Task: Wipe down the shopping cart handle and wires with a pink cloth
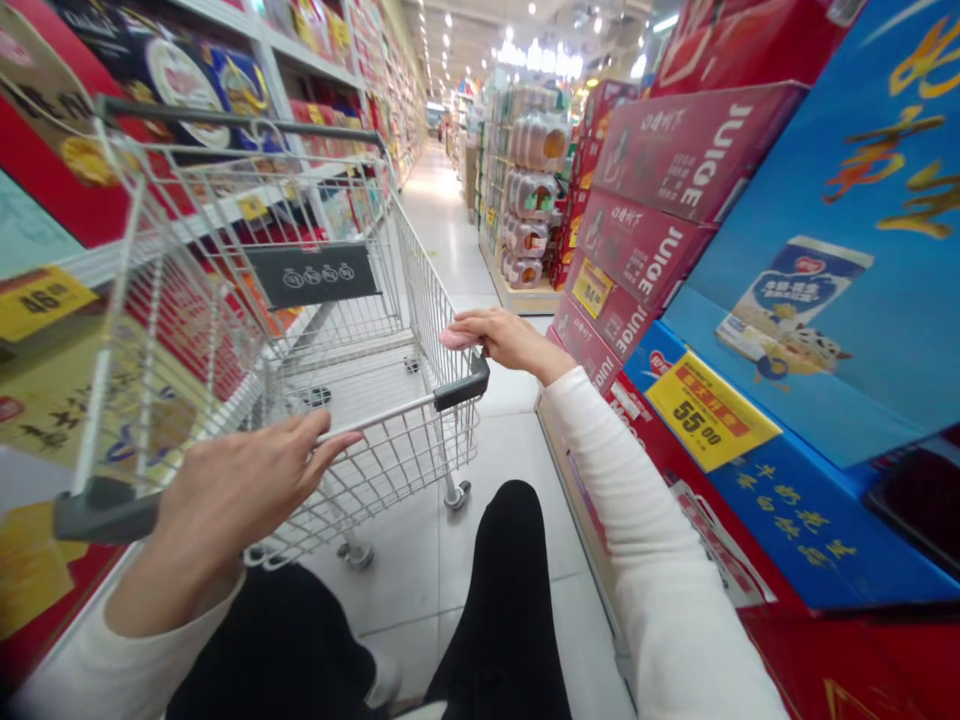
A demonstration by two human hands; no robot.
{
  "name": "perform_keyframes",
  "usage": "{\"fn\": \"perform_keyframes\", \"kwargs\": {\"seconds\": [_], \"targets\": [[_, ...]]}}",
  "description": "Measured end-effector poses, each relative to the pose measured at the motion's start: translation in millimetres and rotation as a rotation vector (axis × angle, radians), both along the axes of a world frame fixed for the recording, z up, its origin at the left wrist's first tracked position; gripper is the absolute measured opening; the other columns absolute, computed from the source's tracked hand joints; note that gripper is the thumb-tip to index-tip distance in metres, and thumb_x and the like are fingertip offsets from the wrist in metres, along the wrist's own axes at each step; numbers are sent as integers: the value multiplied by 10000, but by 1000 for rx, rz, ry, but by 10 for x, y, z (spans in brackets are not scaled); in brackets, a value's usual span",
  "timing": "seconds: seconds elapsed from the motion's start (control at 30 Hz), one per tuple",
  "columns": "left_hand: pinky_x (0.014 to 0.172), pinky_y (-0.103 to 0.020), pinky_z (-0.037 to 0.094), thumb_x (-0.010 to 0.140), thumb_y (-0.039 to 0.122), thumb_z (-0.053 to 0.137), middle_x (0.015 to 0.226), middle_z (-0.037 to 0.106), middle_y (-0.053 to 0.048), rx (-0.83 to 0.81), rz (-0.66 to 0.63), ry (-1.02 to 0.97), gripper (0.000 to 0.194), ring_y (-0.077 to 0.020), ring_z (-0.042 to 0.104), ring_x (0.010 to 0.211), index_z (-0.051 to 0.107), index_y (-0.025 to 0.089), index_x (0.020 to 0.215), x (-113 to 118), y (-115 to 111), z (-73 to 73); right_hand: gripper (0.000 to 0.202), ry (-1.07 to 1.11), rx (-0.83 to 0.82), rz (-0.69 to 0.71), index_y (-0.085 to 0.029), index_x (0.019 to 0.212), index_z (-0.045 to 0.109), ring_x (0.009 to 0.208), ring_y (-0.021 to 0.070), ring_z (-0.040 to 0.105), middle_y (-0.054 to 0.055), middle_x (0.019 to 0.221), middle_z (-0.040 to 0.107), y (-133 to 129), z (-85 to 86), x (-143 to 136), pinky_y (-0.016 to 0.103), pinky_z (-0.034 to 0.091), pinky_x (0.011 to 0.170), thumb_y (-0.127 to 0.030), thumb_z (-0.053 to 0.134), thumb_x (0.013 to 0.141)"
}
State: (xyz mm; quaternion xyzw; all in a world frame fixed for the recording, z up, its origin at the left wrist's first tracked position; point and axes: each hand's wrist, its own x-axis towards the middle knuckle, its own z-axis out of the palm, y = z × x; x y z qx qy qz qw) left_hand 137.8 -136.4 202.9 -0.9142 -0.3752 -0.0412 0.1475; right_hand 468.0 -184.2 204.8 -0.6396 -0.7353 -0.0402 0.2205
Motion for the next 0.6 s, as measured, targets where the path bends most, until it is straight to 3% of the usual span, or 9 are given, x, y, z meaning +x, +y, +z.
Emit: {"fn": "perform_keyframes", "kwargs": {"seconds": [0.13, 0.3, 0.4, 0.5, 0.6], "targets": [[562, -312, 312, 1023, 619, 348, 851, 748, -106, 33, 23, -20, 479, -284, 678, 654, 630, 242, 934, -8, 9, -32, 553, -31, 39, -19, -251, 1306, 679, 1149, 167, 658, 66, 1307, 677, -352, -6, -148, 368, 544, 1056, 30, 446, 891], [557, -320, 291, 1030, 612, 326, 853, 745, -109, 24, 39, -41, 488, -294, 685, 677, 624, 241, 923, -7, -8, -52, 521, -1, 140, -311, -243, 1317, 652, 1053, 221, 630, 104, 1211, 597, -731, -154, -714, 412, 591, 956, -22, 475, 880], [560, -330, 303, 1036, 603, 310, 898, 754, -118, 25, 34, -45, 496, -306, 699, 714, 631, 235, 945, 4, -14, -68, 485, 60, 276, -488, -173, 1334, 619, 1069, 263, 601, 152, 1204, 585, -677, -302, -1306, 461, 593, 940, -36, 421, 914], [567, -333, 314, 1040, 593, 291, 929, 759, -124, 31, 46, -40, 507, -304, 703, 726, 637, 230, 968, 6, -7, -89, 470, 126, 350, -393, -170, 1381, 584, 1104, 256, 583, 143, 1223, 599, -532, -454, -1842, 432, 591, 966, -65, 441, 946], [571, -327, 297, 1040, 599, 271, 929, 756, -125, 43, 38, -45, 524, -293, 701, 727, 637, 229, 979, -14, -1, -104, 439, 174, 446, -409, -227, 1381, 605, 1111, 247, 571, 125, 1241, 615, -462, -592, -1991, 427, 585, 978, -112, 453, 985]]}}
